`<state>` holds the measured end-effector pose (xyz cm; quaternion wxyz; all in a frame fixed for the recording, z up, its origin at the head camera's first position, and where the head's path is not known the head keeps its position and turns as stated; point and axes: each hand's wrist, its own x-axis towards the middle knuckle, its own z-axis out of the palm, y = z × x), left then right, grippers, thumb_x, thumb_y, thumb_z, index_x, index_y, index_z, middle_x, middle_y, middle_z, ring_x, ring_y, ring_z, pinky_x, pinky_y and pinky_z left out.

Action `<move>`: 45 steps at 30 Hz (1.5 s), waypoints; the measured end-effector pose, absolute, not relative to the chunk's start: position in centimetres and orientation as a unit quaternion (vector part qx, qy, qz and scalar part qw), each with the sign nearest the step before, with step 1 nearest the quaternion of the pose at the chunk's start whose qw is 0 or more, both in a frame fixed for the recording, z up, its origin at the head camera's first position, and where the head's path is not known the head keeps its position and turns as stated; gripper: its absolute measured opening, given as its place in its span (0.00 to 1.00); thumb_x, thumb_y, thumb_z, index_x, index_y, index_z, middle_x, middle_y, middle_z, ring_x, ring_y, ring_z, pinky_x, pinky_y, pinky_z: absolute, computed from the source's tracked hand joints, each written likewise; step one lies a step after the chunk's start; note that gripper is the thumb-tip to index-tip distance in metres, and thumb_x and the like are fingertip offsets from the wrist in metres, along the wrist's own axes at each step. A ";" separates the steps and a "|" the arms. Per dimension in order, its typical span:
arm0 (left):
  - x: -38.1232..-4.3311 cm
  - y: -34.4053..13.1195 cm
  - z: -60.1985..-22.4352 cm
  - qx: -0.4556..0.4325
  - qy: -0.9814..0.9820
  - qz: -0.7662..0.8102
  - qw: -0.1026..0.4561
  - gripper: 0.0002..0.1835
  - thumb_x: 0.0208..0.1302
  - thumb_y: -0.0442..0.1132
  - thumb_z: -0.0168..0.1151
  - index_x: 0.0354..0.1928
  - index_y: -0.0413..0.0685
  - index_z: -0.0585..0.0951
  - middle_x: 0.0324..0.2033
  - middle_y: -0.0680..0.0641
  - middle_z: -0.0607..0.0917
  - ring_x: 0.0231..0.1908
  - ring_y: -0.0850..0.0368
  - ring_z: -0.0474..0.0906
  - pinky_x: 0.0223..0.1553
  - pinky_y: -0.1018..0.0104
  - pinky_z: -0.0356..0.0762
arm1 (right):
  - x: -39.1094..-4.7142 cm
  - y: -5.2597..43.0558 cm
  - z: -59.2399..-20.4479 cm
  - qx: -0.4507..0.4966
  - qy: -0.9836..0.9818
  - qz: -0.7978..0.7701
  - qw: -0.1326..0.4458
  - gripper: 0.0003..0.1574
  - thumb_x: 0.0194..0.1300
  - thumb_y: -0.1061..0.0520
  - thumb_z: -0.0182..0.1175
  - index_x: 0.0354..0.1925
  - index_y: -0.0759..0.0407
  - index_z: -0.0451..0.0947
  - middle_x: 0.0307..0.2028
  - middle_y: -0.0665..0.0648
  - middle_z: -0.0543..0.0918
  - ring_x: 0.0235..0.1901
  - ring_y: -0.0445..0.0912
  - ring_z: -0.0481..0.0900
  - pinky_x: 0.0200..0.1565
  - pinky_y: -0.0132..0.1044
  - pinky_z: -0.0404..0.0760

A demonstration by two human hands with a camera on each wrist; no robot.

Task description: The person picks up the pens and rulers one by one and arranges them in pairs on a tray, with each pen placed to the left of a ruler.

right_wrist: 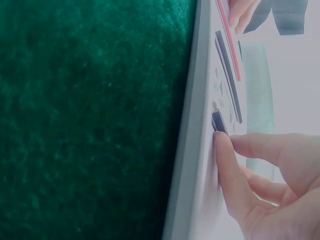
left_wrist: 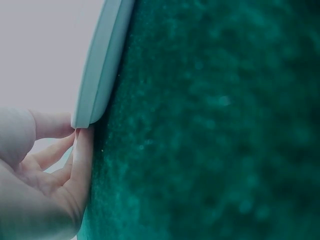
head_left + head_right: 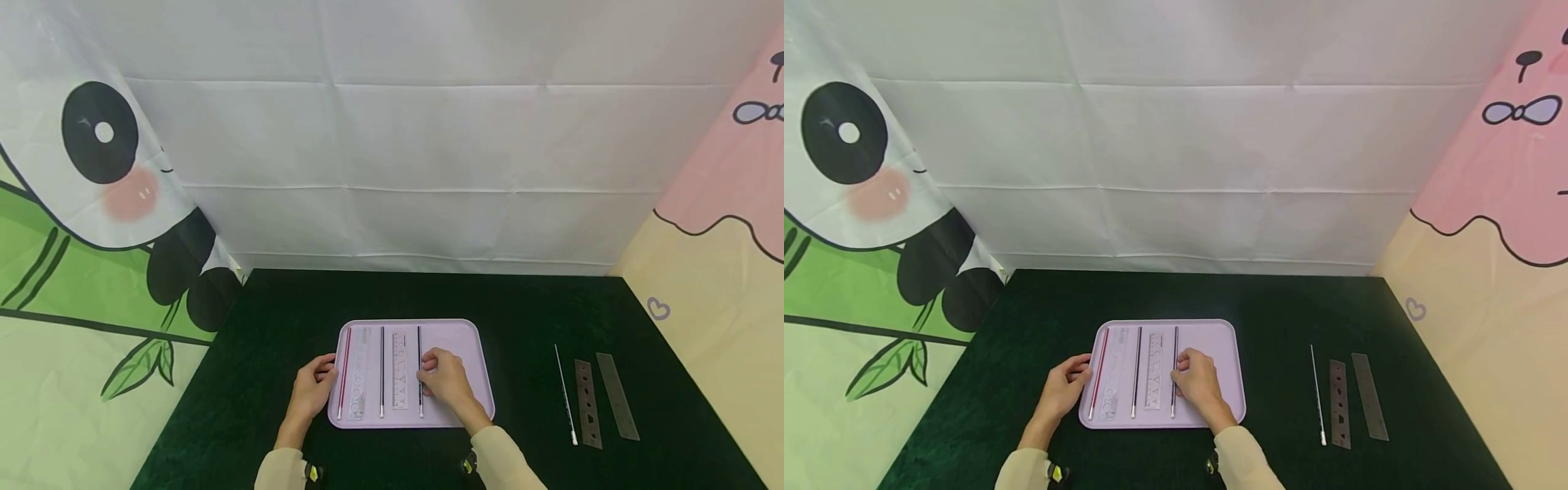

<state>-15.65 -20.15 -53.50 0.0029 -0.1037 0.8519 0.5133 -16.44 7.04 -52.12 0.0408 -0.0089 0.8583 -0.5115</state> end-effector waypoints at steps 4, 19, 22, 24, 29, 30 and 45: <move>-15.7 -20.1 -53.6 -0.108 0.852 0.512 0.005 0.19 0.76 0.34 0.57 0.65 0.42 0.78 0.51 0.40 0.82 0.46 0.48 0.78 0.47 0.58 0.77 | -16.4 7.1 -52.2 -0.010 0.860 -0.509 0.040 0.17 0.63 0.68 0.70 0.50 0.71 0.79 0.35 0.58 0.80 0.25 0.42 0.80 0.25 0.31 0.81; -15.6 -20.1 -53.5 -0.110 0.850 0.515 0.015 0.19 0.76 0.34 0.56 0.66 0.42 0.77 0.52 0.40 0.81 0.47 0.48 0.77 0.48 0.56 0.77 | -16.2 7.2 -52.1 -0.019 0.856 -0.515 0.045 0.17 0.63 0.69 0.69 0.49 0.71 0.79 0.35 0.59 0.80 0.25 0.43 0.79 0.25 0.32 0.82; -15.6 -20.1 -53.5 -0.109 0.849 0.517 0.015 0.19 0.76 0.34 0.56 0.66 0.42 0.77 0.52 0.40 0.81 0.47 0.48 0.77 0.47 0.57 0.77 | -16.2 7.2 -52.1 -0.022 0.855 -0.517 0.044 0.16 0.63 0.69 0.69 0.49 0.71 0.79 0.35 0.59 0.80 0.26 0.43 0.79 0.25 0.33 0.82; -15.6 -20.2 -53.5 -0.110 0.848 0.518 0.014 0.19 0.76 0.34 0.56 0.66 0.42 0.77 0.52 0.40 0.81 0.46 0.48 0.77 0.47 0.57 0.77 | -16.2 7.2 -52.0 -0.024 0.854 -0.518 0.043 0.16 0.63 0.69 0.69 0.49 0.71 0.79 0.35 0.58 0.80 0.26 0.43 0.79 0.25 0.33 0.82; -15.5 -20.2 -53.4 -0.109 0.849 0.517 0.015 0.19 0.76 0.34 0.56 0.66 0.42 0.77 0.52 0.40 0.81 0.46 0.48 0.77 0.47 0.57 0.77 | -16.1 7.2 -52.0 -0.021 0.855 -0.516 0.044 0.15 0.64 0.69 0.68 0.48 0.72 0.79 0.35 0.59 0.80 0.24 0.43 0.80 0.24 0.32 0.81; -15.5 -20.2 -53.5 -0.109 0.849 0.516 0.015 0.19 0.76 0.34 0.56 0.66 0.42 0.77 0.52 0.40 0.81 0.46 0.48 0.77 0.47 0.57 0.77 | -16.1 7.2 -52.0 -0.021 0.856 -0.515 0.043 0.15 0.64 0.69 0.68 0.48 0.72 0.79 0.34 0.59 0.80 0.23 0.43 0.80 0.24 0.32 0.81; -15.5 -20.3 -53.5 -0.109 0.851 0.514 0.013 0.20 0.76 0.34 0.56 0.66 0.42 0.77 0.52 0.40 0.81 0.46 0.48 0.78 0.48 0.57 0.78 | -15.5 8.2 -52.3 -0.050 0.848 -0.527 0.023 0.12 0.66 0.69 0.65 0.47 0.73 0.78 0.35 0.60 0.81 0.26 0.45 0.83 0.28 0.31 0.83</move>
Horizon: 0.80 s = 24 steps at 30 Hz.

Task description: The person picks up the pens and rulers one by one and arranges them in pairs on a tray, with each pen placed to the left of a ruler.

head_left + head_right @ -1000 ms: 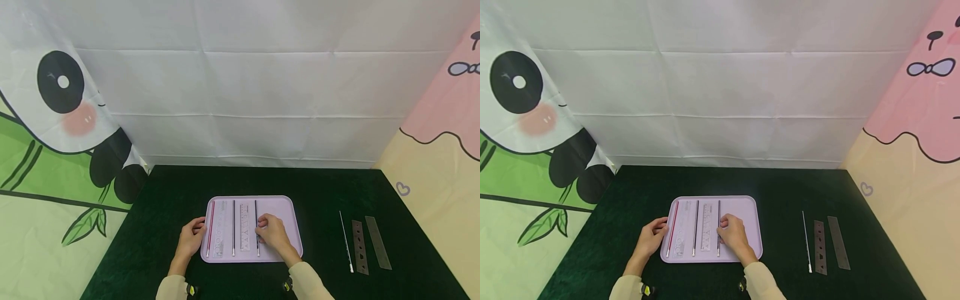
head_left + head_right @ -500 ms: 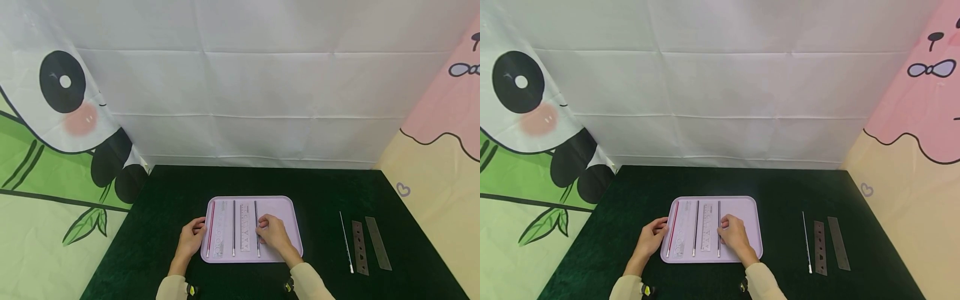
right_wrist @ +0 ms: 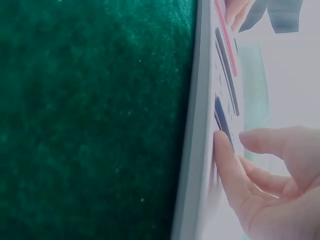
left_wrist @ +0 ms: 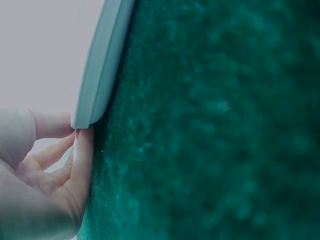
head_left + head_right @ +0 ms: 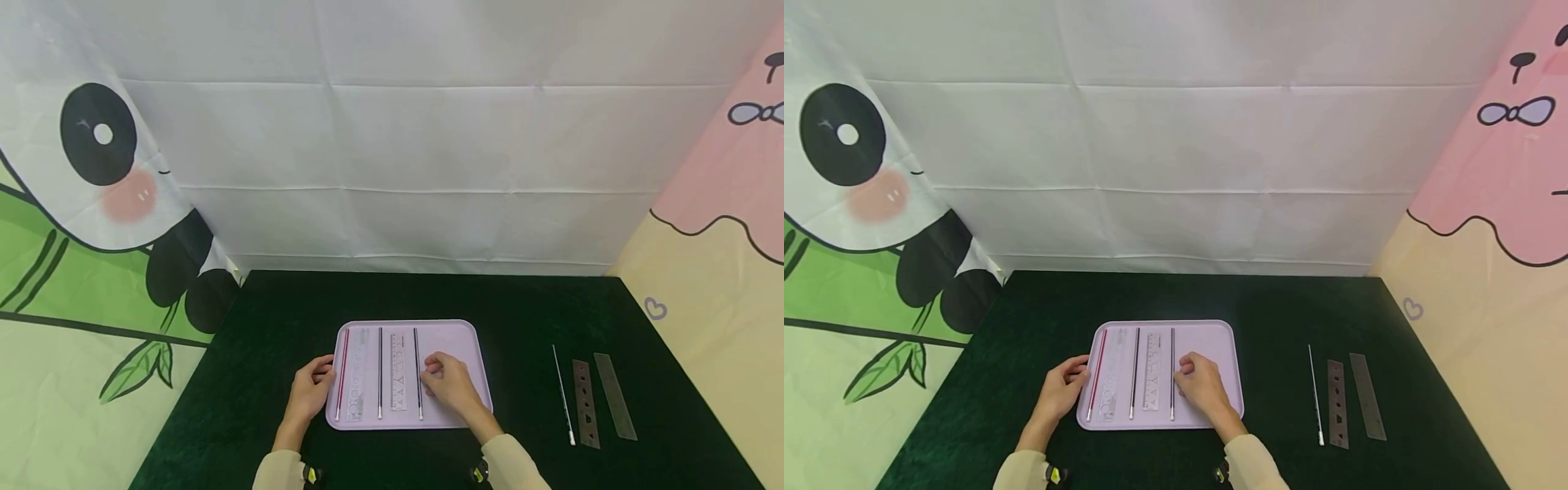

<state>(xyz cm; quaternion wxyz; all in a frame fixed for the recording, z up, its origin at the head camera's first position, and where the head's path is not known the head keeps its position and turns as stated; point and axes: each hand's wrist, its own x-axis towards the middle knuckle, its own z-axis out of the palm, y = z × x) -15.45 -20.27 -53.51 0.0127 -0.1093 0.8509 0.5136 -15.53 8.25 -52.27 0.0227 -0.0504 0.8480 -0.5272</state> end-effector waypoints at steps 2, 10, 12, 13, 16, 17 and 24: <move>-15.4 -20.3 -53.5 -0.111 0.850 0.514 0.014 0.20 0.76 0.34 0.56 0.66 0.42 0.77 0.52 0.40 0.81 0.46 0.48 0.78 0.48 0.57 0.78 | -15.4 8.4 -52.3 -0.056 0.850 -0.523 0.019 0.12 0.65 0.69 0.65 0.47 0.73 0.79 0.35 0.60 0.82 0.27 0.45 0.83 0.29 0.31 0.83; -15.4 -20.4 -53.5 -0.112 0.851 0.514 0.017 0.20 0.76 0.34 0.56 0.67 0.43 0.76 0.53 0.39 0.81 0.47 0.48 0.78 0.48 0.57 0.78 | -14.9 9.3 -52.4 -0.066 0.869 -0.490 -0.001 0.12 0.66 0.66 0.67 0.48 0.68 0.81 0.38 0.57 0.84 0.34 0.45 0.83 0.39 0.35 0.82; -15.4 -20.4 -53.5 -0.112 0.851 0.512 0.016 0.20 0.76 0.34 0.56 0.67 0.43 0.76 0.53 0.39 0.81 0.47 0.48 0.78 0.48 0.56 0.78 | -14.7 9.5 -52.3 -0.068 0.869 -0.490 -0.004 0.12 0.66 0.65 0.67 0.48 0.68 0.81 0.38 0.58 0.85 0.35 0.45 0.83 0.41 0.37 0.83; -15.4 -20.4 -53.5 -0.112 0.852 0.512 0.016 0.20 0.76 0.34 0.56 0.67 0.43 0.76 0.53 0.39 0.81 0.47 0.48 0.78 0.48 0.56 0.78 | -14.6 9.6 -52.3 -0.067 0.868 -0.492 -0.005 0.12 0.66 0.65 0.67 0.48 0.68 0.81 0.38 0.58 0.85 0.35 0.45 0.83 0.42 0.38 0.83; -15.4 -20.4 -53.5 -0.112 0.852 0.511 0.015 0.20 0.76 0.34 0.56 0.67 0.43 0.76 0.53 0.39 0.81 0.47 0.48 0.77 0.48 0.56 0.78 | -14.4 9.8 -52.2 -0.067 0.867 -0.493 -0.011 0.13 0.66 0.65 0.67 0.49 0.67 0.81 0.39 0.57 0.85 0.36 0.46 0.83 0.44 0.41 0.84; -15.4 -20.4 -53.5 -0.111 0.852 0.512 0.015 0.20 0.76 0.34 0.56 0.67 0.43 0.76 0.53 0.39 0.81 0.47 0.48 0.77 0.48 0.56 0.78 | -14.3 9.9 -52.1 -0.067 0.867 -0.494 -0.013 0.13 0.66 0.65 0.67 0.49 0.67 0.81 0.39 0.57 0.85 0.36 0.46 0.83 0.44 0.41 0.84; -15.4 -20.3 -53.4 -0.107 0.850 0.516 0.016 0.20 0.76 0.34 0.56 0.67 0.42 0.76 0.53 0.39 0.81 0.47 0.48 0.78 0.48 0.57 0.78 | -14.1 10.5 -52.1 -0.062 0.867 -0.494 -0.030 0.13 0.66 0.65 0.68 0.49 0.65 0.82 0.38 0.54 0.84 0.36 0.45 0.82 0.44 0.39 0.83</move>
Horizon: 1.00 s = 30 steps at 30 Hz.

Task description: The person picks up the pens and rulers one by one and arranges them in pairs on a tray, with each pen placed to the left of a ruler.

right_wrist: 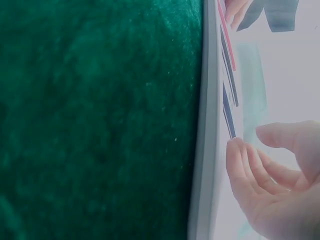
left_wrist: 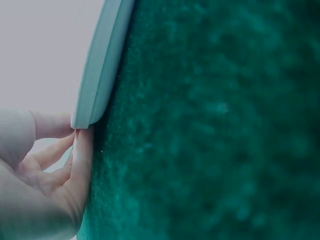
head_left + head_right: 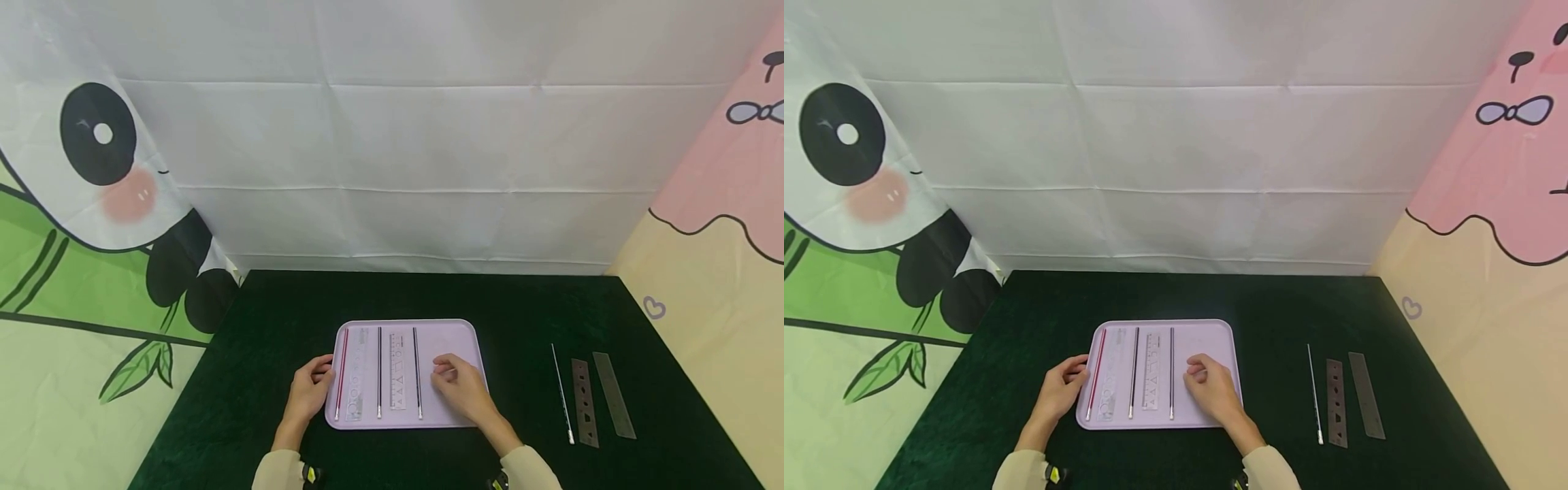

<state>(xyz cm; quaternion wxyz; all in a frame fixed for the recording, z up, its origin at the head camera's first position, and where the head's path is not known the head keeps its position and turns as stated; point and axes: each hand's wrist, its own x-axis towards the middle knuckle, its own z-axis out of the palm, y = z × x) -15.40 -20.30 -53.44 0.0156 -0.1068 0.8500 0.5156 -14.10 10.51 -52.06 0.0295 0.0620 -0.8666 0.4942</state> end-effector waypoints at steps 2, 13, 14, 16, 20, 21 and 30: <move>-15.4 -20.3 -53.4 -0.108 0.850 0.516 0.016 0.20 0.76 0.34 0.55 0.67 0.42 0.76 0.53 0.39 0.81 0.47 0.48 0.78 0.48 0.57 0.78 | -14.1 10.7 -52.1 0.058 -0.866 0.496 0.031 0.14 0.66 0.64 0.68 0.50 0.64 0.82 0.38 0.54 0.84 0.37 0.44 0.82 0.44 0.38 0.83; -15.4 -20.3 -53.3 -0.109 0.849 0.517 0.019 0.20 0.77 0.34 0.55 0.67 0.42 0.76 0.53 0.39 0.81 0.47 0.48 0.77 0.48 0.56 0.77 | -13.4 12.0 -52.2 0.049 -0.868 0.493 0.045 0.13 0.69 0.61 0.66 0.52 0.60 0.81 0.41 0.52 0.85 0.41 0.45 0.84 0.48 0.43 0.84; -15.4 -20.3 -53.3 -0.109 0.849 0.517 0.019 0.20 0.76 0.34 0.55 0.67 0.42 0.76 0.53 0.39 0.81 0.47 0.48 0.77 0.48 0.56 0.77 | -13.3 12.1 -52.2 0.046 -0.867 0.494 0.045 0.14 0.69 0.61 0.66 0.52 0.60 0.81 0.41 0.52 0.86 0.41 0.46 0.85 0.48 0.43 0.84; -15.4 -20.3 -53.3 -0.109 0.849 0.516 0.018 0.20 0.76 0.34 0.56 0.67 0.42 0.76 0.53 0.39 0.81 0.47 0.48 0.77 0.48 0.57 0.78 | -13.1 12.3 -52.2 0.039 -0.867 0.495 0.047 0.14 0.69 0.61 0.67 0.52 0.60 0.81 0.41 0.52 0.86 0.42 0.45 0.85 0.48 0.43 0.84; -15.3 -20.3 -53.3 -0.110 0.850 0.516 0.018 0.20 0.76 0.34 0.56 0.67 0.42 0.76 0.53 0.39 0.81 0.47 0.48 0.77 0.48 0.57 0.78 | -12.9 12.7 -52.2 0.028 -0.867 0.495 0.050 0.15 0.68 0.60 0.67 0.52 0.58 0.81 0.42 0.52 0.87 0.42 0.44 0.85 0.48 0.40 0.84; -15.3 -20.3 -53.3 -0.110 0.850 0.515 0.018 0.20 0.76 0.34 0.56 0.67 0.42 0.76 0.53 0.39 0.81 0.47 0.48 0.77 0.48 0.57 0.78 | -12.9 12.8 -52.2 0.028 -0.866 0.496 0.053 0.15 0.68 0.60 0.67 0.52 0.58 0.82 0.42 0.52 0.87 0.42 0.44 0.85 0.48 0.39 0.84; -15.4 -20.3 -53.3 -0.109 0.850 0.515 0.019 0.20 0.76 0.34 0.55 0.67 0.42 0.76 0.53 0.39 0.81 0.47 0.48 0.78 0.48 0.56 0.78 | -12.5 13.9 -52.6 0.031 -0.861 0.505 0.055 0.14 0.67 0.60 0.69 0.51 0.56 0.82 0.45 0.50 0.87 0.43 0.43 0.85 0.46 0.34 0.83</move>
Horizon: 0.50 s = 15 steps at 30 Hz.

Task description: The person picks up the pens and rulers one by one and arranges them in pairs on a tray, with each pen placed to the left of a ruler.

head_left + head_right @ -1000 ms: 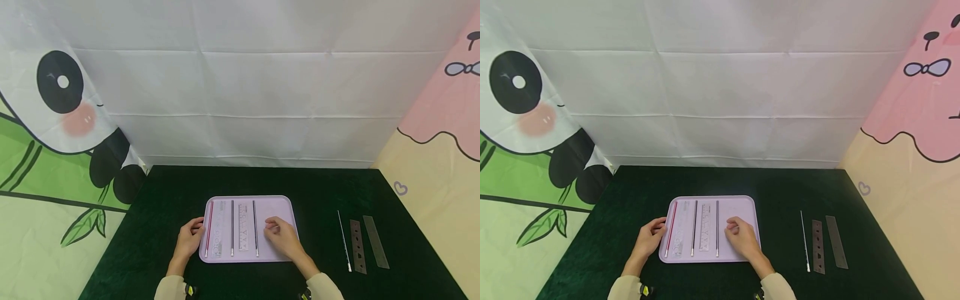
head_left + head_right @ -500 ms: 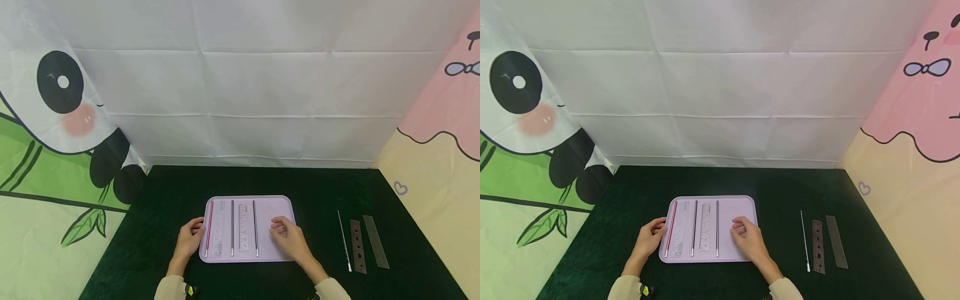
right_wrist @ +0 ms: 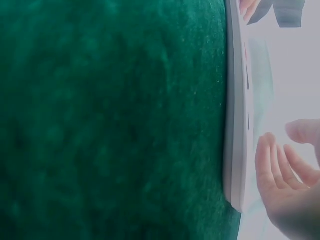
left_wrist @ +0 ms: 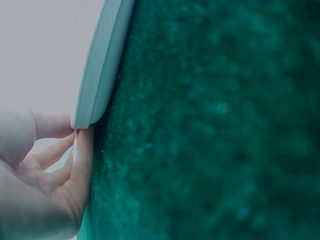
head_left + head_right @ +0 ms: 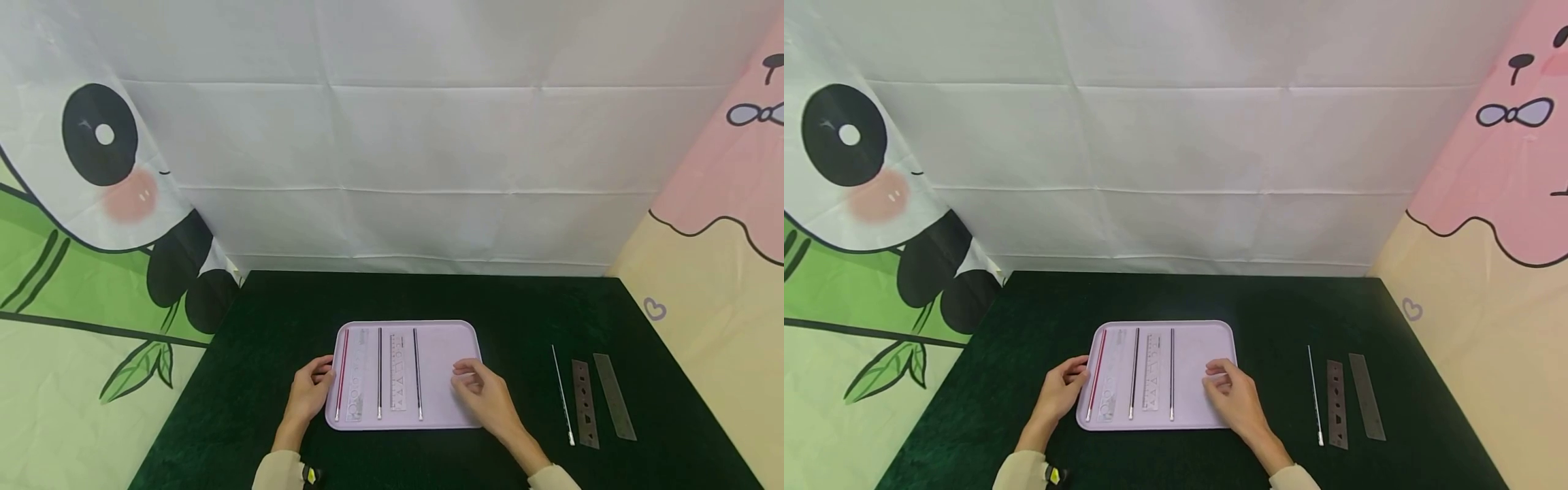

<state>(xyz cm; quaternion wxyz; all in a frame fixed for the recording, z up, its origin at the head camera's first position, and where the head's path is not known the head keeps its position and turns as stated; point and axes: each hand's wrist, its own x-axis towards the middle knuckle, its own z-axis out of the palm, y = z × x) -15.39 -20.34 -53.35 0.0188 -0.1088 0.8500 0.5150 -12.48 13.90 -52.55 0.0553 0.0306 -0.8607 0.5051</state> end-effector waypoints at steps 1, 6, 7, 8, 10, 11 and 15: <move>-15.4 -20.3 -53.4 -0.109 0.850 0.515 0.019 0.20 0.76 0.34 0.56 0.67 0.42 0.76 0.53 0.40 0.81 0.47 0.48 0.78 0.48 0.56 0.78 | -12.4 14.0 -52.6 0.028 -0.860 0.508 0.052 0.14 0.67 0.60 0.69 0.51 0.56 0.82 0.45 0.50 0.86 0.43 0.42 0.85 0.46 0.33 0.83; -15.4 -20.4 -53.4 -0.111 0.851 0.513 0.020 0.20 0.76 0.34 0.56 0.67 0.42 0.76 0.53 0.40 0.81 0.47 0.48 0.77 0.48 0.56 0.77 | -12.2 14.6 -52.7 0.023 -0.853 0.520 0.049 0.15 0.67 0.60 0.69 0.52 0.56 0.82 0.46 0.50 0.86 0.42 0.42 0.85 0.46 0.31 0.82; -15.4 -20.4 -53.4 -0.112 0.851 0.513 0.020 0.20 0.76 0.34 0.56 0.67 0.42 0.76 0.53 0.40 0.81 0.47 0.48 0.77 0.49 0.56 0.77 | -12.1 14.7 -52.7 0.023 -0.852 0.521 0.049 0.16 0.67 0.60 0.69 0.52 0.56 0.82 0.46 0.50 0.86 0.42 0.42 0.85 0.46 0.31 0.82; -15.4 -20.4 -53.4 -0.112 0.851 0.513 0.020 0.20 0.76 0.34 0.56 0.67 0.42 0.76 0.53 0.40 0.81 0.47 0.48 0.77 0.49 0.56 0.77 | -12.0 14.9 -52.7 0.024 -0.850 0.524 0.052 0.16 0.67 0.60 0.69 0.53 0.57 0.82 0.46 0.50 0.86 0.42 0.42 0.85 0.46 0.31 0.82; -15.4 -20.4 -53.4 -0.113 0.850 0.513 0.020 0.20 0.76 0.34 0.56 0.67 0.42 0.76 0.53 0.40 0.81 0.48 0.48 0.77 0.49 0.56 0.77 | -11.9 15.1 -52.7 0.023 -0.848 0.527 0.053 0.16 0.67 0.60 0.69 0.53 0.57 0.82 0.47 0.50 0.86 0.42 0.42 0.85 0.46 0.31 0.82; -15.4 -20.3 -53.4 -0.113 0.850 0.513 0.020 0.20 0.76 0.34 0.56 0.67 0.42 0.76 0.53 0.40 0.81 0.48 0.48 0.77 0.49 0.56 0.77 | -11.8 15.2 -52.7 0.024 -0.847 0.528 0.056 0.16 0.67 0.60 0.69 0.53 0.57 0.82 0.47 0.50 0.86 0.42 0.42 0.85 0.46 0.31 0.82; -15.5 -20.3 -53.4 -0.111 0.851 0.513 0.018 0.20 0.76 0.34 0.56 0.67 0.42 0.76 0.53 0.40 0.81 0.48 0.48 0.77 0.49 0.56 0.77 | -11.6 15.6 -52.7 0.028 -0.843 0.532 0.072 0.16 0.66 0.62 0.69 0.53 0.59 0.82 0.47 0.52 0.87 0.42 0.44 0.85 0.45 0.32 0.83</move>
